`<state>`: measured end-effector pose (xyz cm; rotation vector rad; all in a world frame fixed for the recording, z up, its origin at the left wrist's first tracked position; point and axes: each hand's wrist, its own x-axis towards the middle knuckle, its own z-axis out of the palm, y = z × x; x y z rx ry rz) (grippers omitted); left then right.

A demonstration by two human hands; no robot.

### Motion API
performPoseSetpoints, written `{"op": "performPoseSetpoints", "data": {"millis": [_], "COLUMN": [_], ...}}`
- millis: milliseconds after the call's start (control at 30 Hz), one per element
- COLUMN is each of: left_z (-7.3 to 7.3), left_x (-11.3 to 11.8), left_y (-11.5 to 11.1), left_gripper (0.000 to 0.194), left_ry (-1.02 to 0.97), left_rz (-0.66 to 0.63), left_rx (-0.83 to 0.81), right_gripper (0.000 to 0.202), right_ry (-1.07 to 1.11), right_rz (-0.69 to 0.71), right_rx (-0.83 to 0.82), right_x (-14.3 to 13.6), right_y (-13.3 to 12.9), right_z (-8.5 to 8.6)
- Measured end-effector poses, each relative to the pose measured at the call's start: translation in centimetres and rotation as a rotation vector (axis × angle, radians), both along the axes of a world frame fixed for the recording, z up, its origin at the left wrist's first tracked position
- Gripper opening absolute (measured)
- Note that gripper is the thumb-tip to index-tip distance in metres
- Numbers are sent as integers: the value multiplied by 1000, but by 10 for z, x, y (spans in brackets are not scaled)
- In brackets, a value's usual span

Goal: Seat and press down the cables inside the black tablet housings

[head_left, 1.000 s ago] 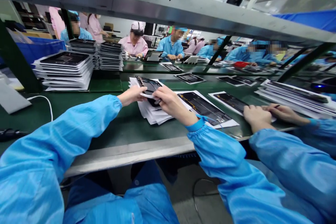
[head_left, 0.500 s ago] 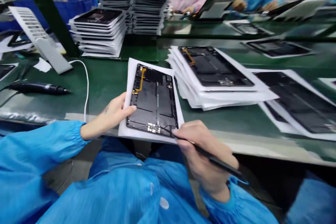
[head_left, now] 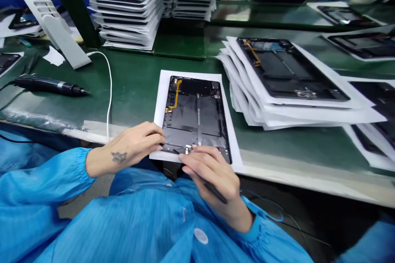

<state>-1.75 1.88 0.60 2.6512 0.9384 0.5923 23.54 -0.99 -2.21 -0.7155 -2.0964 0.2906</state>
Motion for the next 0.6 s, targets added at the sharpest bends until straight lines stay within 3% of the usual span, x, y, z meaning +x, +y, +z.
{"op": "performPoseSetpoints", "data": {"millis": [167,433,533,600], "left_z": [-5,2,10,13], "left_x": [7,17,20,22], "left_y": [1,1,-1,-1], "left_gripper": [17,18,11,6], "left_ry": [-40,-100,-190,-245], "left_rz": [40,92,113,139], "left_rx": [1,-112,-258,-399], "right_gripper": [35,31,39,31], "right_ry": [-24,212,70,-79], "right_rz": [-73,-134,-137,-185], "right_rx": [73,-53,-73,-51], "right_x": [-15,-14,-17,-22], "right_y": [-1,-4,-3,0], "right_z": [-9,-3,2,4]}}
